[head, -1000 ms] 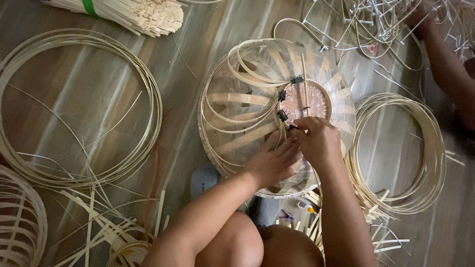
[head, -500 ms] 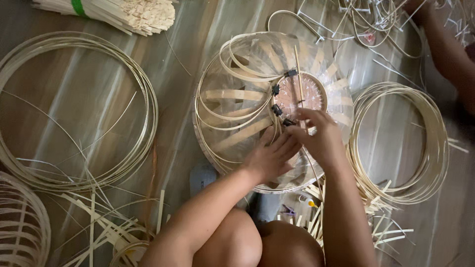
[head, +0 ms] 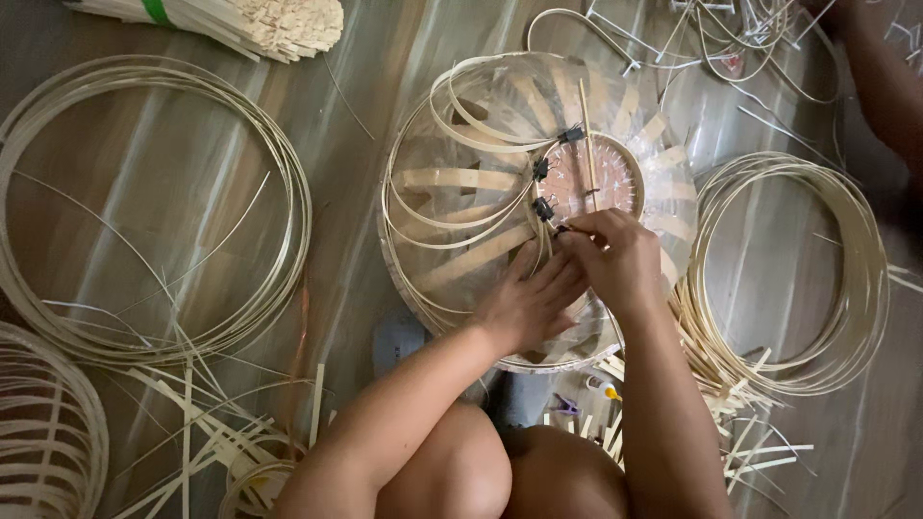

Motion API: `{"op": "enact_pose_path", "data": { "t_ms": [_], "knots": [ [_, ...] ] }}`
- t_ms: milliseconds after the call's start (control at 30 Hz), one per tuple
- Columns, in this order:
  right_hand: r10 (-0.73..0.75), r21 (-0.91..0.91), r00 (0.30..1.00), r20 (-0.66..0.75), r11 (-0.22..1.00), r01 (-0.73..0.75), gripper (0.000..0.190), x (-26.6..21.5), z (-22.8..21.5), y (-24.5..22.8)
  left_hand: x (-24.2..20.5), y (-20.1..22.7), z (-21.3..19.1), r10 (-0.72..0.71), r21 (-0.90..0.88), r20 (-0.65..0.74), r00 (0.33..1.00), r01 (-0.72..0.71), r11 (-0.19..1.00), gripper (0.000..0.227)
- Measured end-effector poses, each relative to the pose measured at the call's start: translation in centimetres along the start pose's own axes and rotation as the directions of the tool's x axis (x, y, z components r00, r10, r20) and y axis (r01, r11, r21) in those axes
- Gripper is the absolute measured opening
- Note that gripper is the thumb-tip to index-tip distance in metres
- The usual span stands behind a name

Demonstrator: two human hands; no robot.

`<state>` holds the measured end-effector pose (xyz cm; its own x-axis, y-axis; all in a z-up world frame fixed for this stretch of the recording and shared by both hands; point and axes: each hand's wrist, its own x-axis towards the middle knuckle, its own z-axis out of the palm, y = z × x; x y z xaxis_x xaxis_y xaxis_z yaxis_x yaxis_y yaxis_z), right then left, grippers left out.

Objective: The person weaves a bamboo lamp by hand, securing thin bamboo strips around a circular wooden frame using glue and small clips.

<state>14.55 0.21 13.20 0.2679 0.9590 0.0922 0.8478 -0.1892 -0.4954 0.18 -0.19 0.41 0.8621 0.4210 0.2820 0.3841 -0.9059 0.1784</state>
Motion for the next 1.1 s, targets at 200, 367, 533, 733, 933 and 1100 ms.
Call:
{"op": "enact_pose_path", "data": {
  "t_ms": [200, 367, 533, 733, 933, 1100],
  "knots": [
    [-0.020, 0.014, 1.000, -0.002, 1.000, 0.020, 0.018, 0.2, 0.4, -0.4, 0.3, 0.0, -1.1, 0.012, 0.046, 0.076, 0.997, -0.015, 0.999, 0.076],
    [-0.036, -0.013, 0.999, 0.006, 0.999, 0.036, 0.019, 0.4, 0.2, -0.3, 0.3, -0.2, -1.6, 0.012, 0.075, 0.036, 0.999, -0.014, 0.997, 0.080],
    [-0.002, -0.015, 0.998, 0.056, 1.000, 0.003, 0.025, 0.5, -0.1, -0.8, 0.2, -0.1, -1.5, 0.024, 0.100, 0.073, 0.997, -0.031, 0.994, 0.075],
    [0.038, 0.102, 0.999, 0.037, 0.994, -0.041, 0.037, -0.9, -0.7, 0.5, 0.0, -0.3, -0.6, 0.033, -0.010, 0.028, 0.999, -0.032, 0.999, 0.075],
    [0.046, 0.078, 0.990, -0.136, 0.996, -0.035, 0.041, -9.8, -3.6, 5.4, -0.7, -0.4, 0.3, 0.067, 0.168, -0.078, 0.995, -0.053, 0.984, 0.072],
    [0.154, 0.126, 0.987, 0.050, 0.979, -0.160, 0.056, -21.5, -1.9, 8.0, -0.4, 0.2, 1.0, -0.011, -0.143, -0.208, 0.978, -0.020, 0.989, 0.077]
  ]
}}
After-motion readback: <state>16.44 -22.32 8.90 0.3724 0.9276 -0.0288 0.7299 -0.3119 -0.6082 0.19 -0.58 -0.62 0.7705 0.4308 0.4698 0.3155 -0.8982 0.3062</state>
